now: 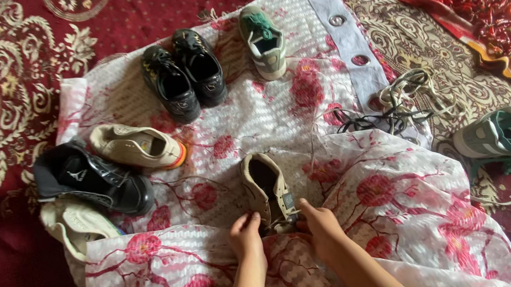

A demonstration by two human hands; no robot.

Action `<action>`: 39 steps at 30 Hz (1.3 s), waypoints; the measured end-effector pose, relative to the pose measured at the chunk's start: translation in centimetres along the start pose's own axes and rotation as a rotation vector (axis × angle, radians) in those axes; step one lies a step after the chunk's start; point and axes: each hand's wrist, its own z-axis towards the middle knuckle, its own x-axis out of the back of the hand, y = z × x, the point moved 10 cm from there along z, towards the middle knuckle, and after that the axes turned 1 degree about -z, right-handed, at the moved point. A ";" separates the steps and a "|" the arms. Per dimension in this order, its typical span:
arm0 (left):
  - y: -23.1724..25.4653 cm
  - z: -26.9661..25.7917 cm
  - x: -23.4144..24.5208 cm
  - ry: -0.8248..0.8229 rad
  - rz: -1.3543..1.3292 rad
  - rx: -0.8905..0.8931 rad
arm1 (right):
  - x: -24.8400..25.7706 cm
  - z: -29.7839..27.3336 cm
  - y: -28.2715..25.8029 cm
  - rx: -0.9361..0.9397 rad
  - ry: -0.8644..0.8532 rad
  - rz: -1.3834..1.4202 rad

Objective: The person sits on a rug and re-laces a beige sneaker by hand, threading the laces through the eyelets and tying them. Several other shoes are visible nearby on the rug.

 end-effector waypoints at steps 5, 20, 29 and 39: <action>-0.5 0.1 -0.5 -0.078 -0.390 -0.022 | 0.4 3.9 2.2 -0.134 0.011 0.182; 0.8 -0.2 1.6 -0.237 -0.739 0.111 | -0.7 2.0 -4.0 0.245 -0.386 0.478; 17.0 -9.0 7.0 -0.318 -0.460 -0.381 | 4.6 -7.5 -14.1 0.648 -0.283 0.303; 30.8 -27.3 6.3 -0.375 -0.189 -0.811 | 7.3 -24.3 -22.5 0.999 -0.378 0.341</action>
